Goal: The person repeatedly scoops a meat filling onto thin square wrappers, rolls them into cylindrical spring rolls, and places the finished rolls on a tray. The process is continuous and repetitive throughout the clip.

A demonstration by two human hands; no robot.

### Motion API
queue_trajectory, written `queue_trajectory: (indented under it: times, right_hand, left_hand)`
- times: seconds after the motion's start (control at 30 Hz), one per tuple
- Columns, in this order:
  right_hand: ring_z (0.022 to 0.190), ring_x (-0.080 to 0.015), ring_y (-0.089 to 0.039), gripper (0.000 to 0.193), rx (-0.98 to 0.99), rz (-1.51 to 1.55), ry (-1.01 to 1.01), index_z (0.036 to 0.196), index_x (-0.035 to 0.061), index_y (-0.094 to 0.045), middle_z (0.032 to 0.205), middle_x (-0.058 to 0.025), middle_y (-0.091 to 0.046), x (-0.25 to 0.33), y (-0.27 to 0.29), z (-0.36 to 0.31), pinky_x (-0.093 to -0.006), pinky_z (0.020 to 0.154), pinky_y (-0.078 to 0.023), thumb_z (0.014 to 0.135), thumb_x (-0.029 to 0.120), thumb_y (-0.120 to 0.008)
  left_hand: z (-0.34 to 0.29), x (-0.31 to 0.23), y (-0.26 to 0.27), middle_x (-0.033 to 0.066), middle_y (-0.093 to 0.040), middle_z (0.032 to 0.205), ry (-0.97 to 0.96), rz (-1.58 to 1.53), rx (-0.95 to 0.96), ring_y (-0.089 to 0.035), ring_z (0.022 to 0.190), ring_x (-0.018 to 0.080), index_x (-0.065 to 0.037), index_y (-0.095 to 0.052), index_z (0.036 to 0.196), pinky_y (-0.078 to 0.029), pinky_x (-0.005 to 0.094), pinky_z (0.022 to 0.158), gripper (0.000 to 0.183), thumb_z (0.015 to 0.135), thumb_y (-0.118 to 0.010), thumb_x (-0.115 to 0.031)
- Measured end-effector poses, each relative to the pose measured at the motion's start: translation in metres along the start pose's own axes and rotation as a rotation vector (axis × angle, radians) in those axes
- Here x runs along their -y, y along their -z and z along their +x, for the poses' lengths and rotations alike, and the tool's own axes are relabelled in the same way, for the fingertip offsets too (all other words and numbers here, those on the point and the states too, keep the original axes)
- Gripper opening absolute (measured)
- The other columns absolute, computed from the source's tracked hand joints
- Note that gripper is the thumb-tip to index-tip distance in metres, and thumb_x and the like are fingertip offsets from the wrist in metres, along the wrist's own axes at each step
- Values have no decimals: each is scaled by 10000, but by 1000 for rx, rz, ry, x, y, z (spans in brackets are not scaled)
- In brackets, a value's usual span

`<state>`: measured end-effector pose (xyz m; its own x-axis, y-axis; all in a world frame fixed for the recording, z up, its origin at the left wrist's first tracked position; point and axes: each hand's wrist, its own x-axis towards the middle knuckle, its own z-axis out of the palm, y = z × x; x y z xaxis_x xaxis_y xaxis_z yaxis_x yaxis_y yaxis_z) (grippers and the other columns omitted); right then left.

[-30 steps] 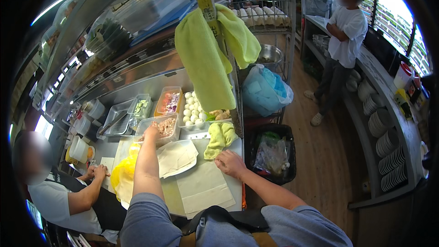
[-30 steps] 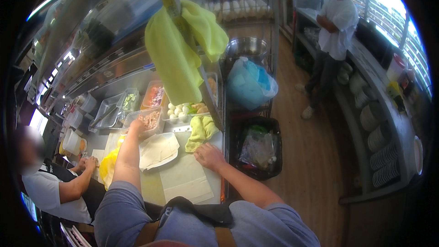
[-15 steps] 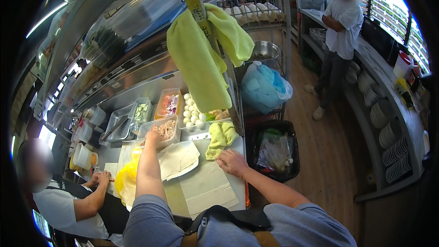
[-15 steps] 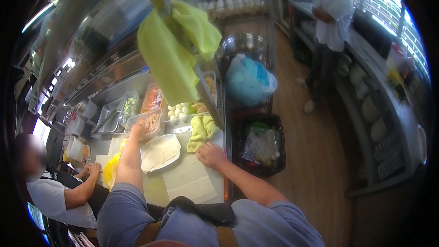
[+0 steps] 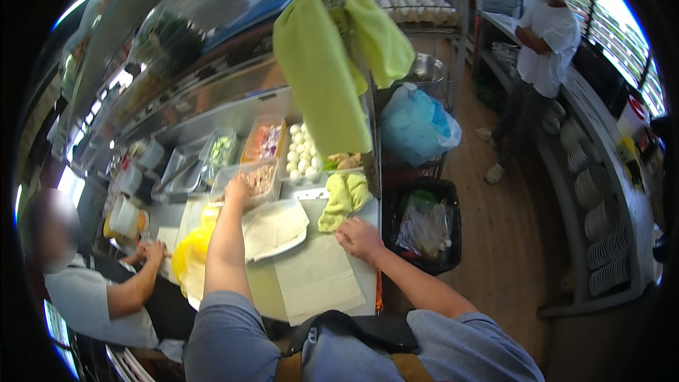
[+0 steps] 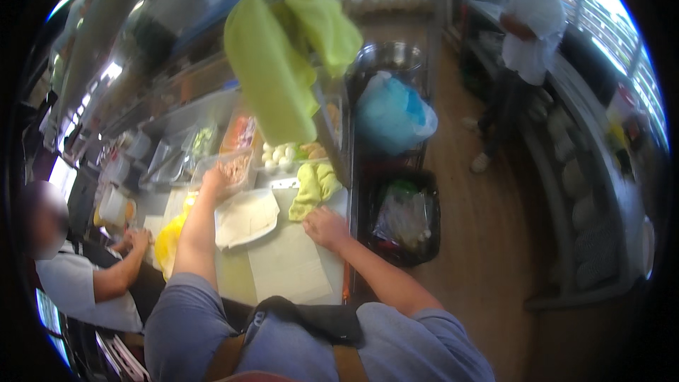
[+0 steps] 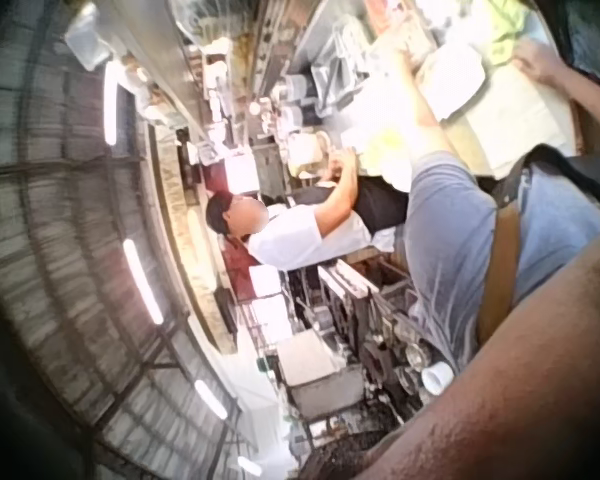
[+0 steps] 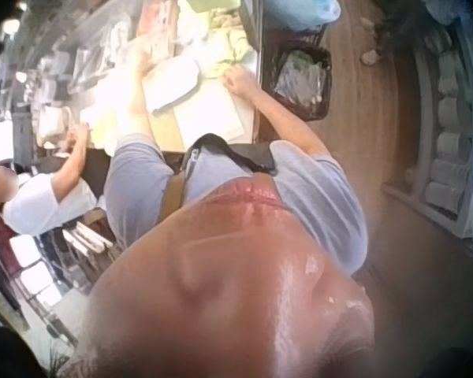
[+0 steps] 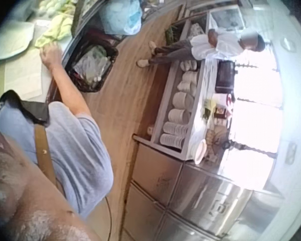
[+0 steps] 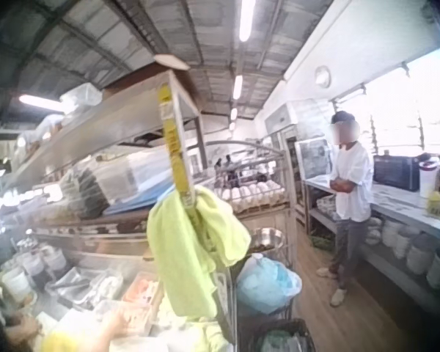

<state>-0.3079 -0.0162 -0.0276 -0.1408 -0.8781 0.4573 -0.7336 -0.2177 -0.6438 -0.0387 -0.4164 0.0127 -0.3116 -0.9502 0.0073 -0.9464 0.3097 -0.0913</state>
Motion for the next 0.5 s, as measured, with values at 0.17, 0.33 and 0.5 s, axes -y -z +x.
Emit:
queue_trajectory:
  times: [0.17, 0.33, 0.5]
  right_hand:
    - [971, -335, -603, 199, 4, -11, 61, 947, 79, -677, 959, -107, -658, -4, -2, 5, -454, 860, -495, 956, 264, -606]
    - [940, -315, -605, 162, 31, 23, 45, 937, 77, -680, 938, -91, -654, 7, 2, 6, -446, 849, -490, 941, 228, -622]
    - [920, -302, -604, 136, 9, 29, 44, 920, 78, -686, 912, -75, -651, 7, 5, 7, -428, 835, -492, 929, 203, -634]
  left_hand:
    - [9, 19, -2, 228, -707, 1219, -99, -24, -22, -687, 1125, 396, -98, -401, 1547, -555, 477, 978, 891, 787, -801, -337]
    - [-2, 32, 7, 210, -748, 1110, 93, -224, -10, -718, 1068, 365, -124, -733, 1235, -572, 428, 948, 571, 728, -805, -375]
    - [-12, 27, 28, 189, -764, 1065, 103, -535, 81, -735, 1024, 330, -128, -770, 1152, -576, 401, 922, 528, 684, -827, -366]
